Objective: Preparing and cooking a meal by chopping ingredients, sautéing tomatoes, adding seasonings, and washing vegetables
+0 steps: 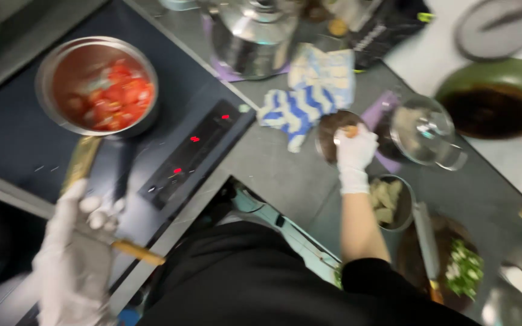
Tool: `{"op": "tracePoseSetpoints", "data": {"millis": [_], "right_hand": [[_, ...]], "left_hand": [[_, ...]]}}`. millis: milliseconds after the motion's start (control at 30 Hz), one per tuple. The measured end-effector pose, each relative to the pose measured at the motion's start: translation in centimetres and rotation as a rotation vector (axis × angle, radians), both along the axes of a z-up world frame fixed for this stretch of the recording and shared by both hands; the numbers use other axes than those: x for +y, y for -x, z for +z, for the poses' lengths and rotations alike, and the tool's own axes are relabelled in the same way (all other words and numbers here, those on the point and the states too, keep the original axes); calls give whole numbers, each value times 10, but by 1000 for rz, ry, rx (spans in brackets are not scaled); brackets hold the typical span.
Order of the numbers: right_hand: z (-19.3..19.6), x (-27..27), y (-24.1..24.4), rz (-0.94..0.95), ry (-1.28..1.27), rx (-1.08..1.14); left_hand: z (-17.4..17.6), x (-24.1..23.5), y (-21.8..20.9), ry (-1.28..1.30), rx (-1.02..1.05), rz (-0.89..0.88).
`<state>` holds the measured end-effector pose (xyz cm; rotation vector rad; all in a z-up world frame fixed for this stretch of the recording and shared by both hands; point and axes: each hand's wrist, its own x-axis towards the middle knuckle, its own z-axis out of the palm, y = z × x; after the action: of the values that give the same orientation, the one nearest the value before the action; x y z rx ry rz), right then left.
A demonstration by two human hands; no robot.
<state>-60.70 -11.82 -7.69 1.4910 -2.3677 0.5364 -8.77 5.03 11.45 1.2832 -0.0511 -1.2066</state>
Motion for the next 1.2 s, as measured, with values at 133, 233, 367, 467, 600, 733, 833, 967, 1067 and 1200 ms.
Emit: {"op": "tracePoseSetpoints", "data": {"millis": [133,233,367,467,600,733,833,967,1067,1200], "right_hand": [[90,27,-62,246,93,-740],[152,50,-93,91,-207,-371],[197,36,-177,406,-167,-478],[216,5,-285,731,-190,-537],[162,-65,-401,1193,-131,-420],[119,-108,-474,1270,-159,-365],[109,-116,-487,1329,-122,-347],[97,-118,-493,1327,-125,-329],[84,-123,-490,1308,-94,-295],[170,-66,-470,1457,-6,-444]], "left_hand": [[-6,3,-11,54,-4,-8],[8,12,-10,179,35,15],[14,11,-15,284,41,48],[-3,15,-24,194,63,86],[-8,23,-32,273,79,98],[-4,33,-40,293,68,154],[-4,37,-47,290,108,221],[-10,34,-57,278,91,221],[-9,20,-59,132,17,180],[4,-9,-44,105,-41,75]]}}
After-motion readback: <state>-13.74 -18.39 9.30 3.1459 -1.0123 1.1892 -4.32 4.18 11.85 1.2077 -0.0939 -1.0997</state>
